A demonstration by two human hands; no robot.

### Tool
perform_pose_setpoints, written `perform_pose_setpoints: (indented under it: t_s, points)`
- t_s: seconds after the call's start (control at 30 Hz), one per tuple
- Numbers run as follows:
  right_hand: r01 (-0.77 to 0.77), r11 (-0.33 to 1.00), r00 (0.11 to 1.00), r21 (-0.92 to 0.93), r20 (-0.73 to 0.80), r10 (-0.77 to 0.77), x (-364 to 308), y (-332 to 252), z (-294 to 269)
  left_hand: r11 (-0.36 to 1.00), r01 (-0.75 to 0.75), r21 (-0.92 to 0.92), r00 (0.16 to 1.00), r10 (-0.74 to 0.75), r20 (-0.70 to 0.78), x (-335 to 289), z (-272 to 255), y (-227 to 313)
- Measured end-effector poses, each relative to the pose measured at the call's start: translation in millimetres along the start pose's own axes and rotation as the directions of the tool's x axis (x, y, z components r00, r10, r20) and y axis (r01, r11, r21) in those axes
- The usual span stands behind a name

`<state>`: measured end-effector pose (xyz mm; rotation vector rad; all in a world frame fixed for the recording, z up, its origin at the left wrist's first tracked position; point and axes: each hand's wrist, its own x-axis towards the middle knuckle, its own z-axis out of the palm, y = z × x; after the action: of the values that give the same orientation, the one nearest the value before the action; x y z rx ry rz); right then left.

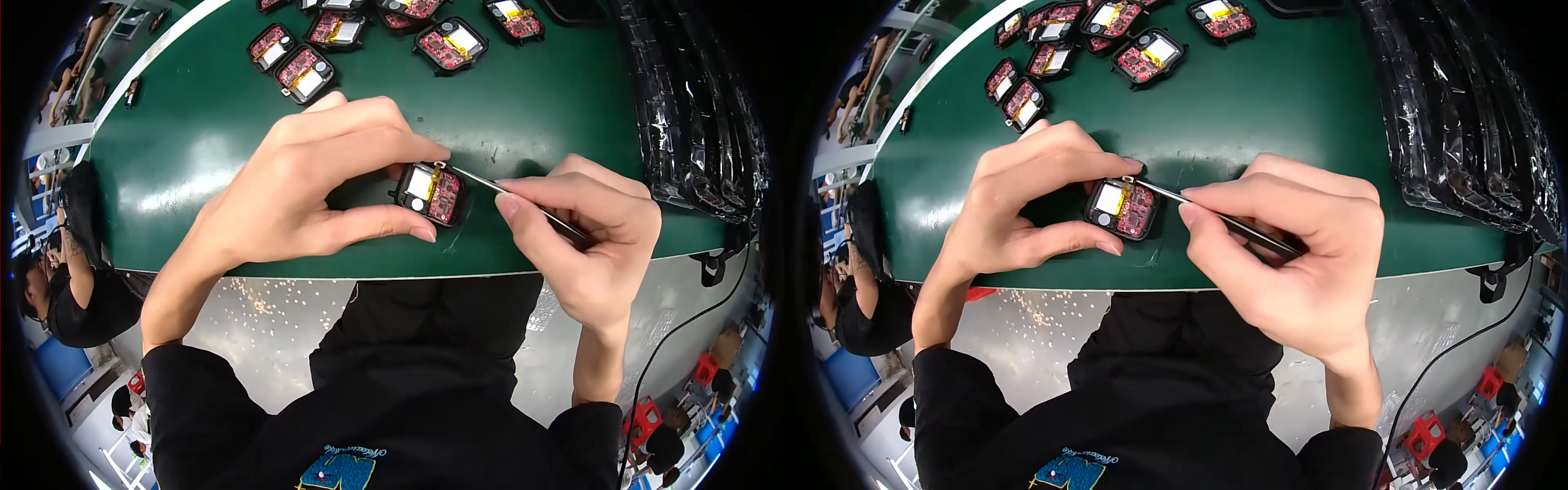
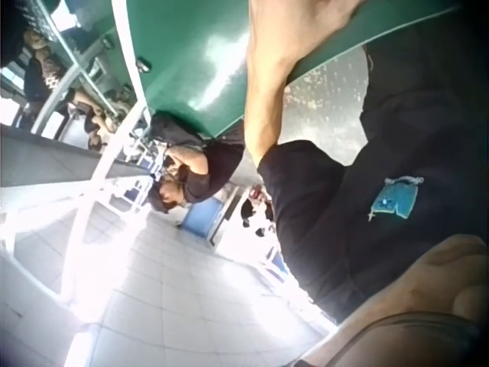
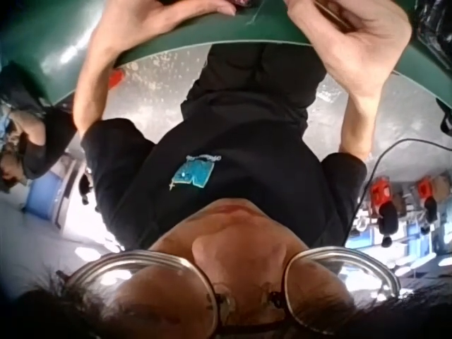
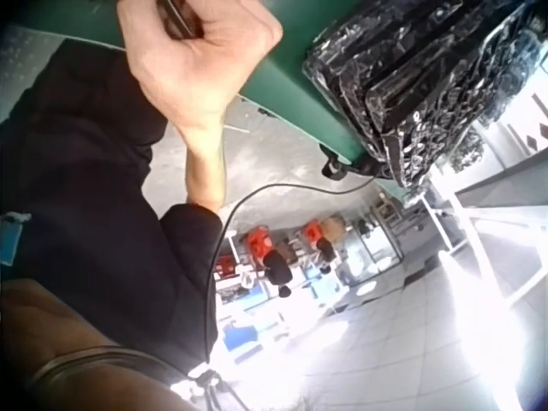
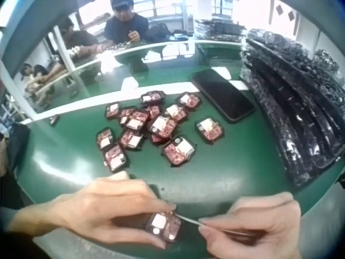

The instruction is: The recorder is assembling small electronic components, specifically using tweezers to manipulate parts within what appears to be a smartwatch casing.

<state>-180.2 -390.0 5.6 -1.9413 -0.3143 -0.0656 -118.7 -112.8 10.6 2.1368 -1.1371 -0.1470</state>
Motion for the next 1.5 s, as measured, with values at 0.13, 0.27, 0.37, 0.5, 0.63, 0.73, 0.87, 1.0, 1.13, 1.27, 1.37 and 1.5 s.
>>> perform_pose_setpoints:
  t_s: [0.13, 0.27, 0.37, 0.5, 0.63, 0.73, 0.87, 1.0, 1.13, 1.27, 1.37, 1.5]
  points:
    - [0.103, 0.992, 0.994, -0.070, -0.019, -0.105, 1, 6, 9, 1.000, 0.003, -0.026, 1.000, -0.003, -0.028, 1, 2, -4]
    - [0.123, 0.989, 0.992, -0.081, -0.013, -0.124, 4, 6, 9, 1.000, 0.002, -0.017, 1.000, -0.002, -0.024, 4, 1, -4]
    - [0.135, 0.983, 0.991, -0.127, -0.004, -0.136, 4, 6, 10, 1.000, 0.018, -0.020, 1.000, -0.018, -0.013, 3, 0, -5]
    - [0.142, 0.983, 0.989, -0.118, -0.025, -0.146, 1, 6, 9, 1.000, 0.015, -0.023, 0.999, -0.016, -0.032, 3, 1, -4]
    - [0.186, 0.958, 0.979, -0.217, -0.041, -0.200, -4, 5, 8, 0.996, 0.079, -0.042, 0.996, -0.081, -0.035, 3, 0, 0]
    - [0.231, 0.941, 0.965, -0.246, -0.063, -0.254, -5, 7, 14, 0.997, 0.075, -0.029, 0.996, -0.076, -0.042, 3, 1, 0]
    - [0.259, 0.929, 0.957, -0.264, -0.056, -0.283, -4, 7, 16, 0.997, 0.066, -0.032, 0.996, -0.068, -0.058, 3, 1, -1]
    - [0.260, 0.930, 0.959, -0.262, -0.046, -0.281, -2, 7, 15, 0.996, 0.074, -0.041, 0.996, -0.076, -0.044, 5, 0, -3]
    - [0.124, 0.985, 0.992, -0.118, -0.008, -0.126, -2, 1, 9, 0.991, 0.051, -0.128, 0.999, -0.050, 0.012, 4, -6, -12]
    - [0.100, 0.990, 0.995, -0.101, 0.025, -0.098, 0, 3, 6, 0.989, 0.022, -0.146, 0.998, -0.014, 0.058, 5, -9, -16]
    - [0.079, 0.994, 0.997, -0.076, 0.015, -0.078, -2, 4, 6, 0.990, 0.016, -0.143, 0.998, -0.007, 0.064, 6, -9, -17]
    - [0.098, 0.992, 0.995, -0.080, 0.031, -0.096, 0, 6, 5, 0.992, 0.007, -0.126, 0.997, 0.003, 0.080, 6, -9, -18]
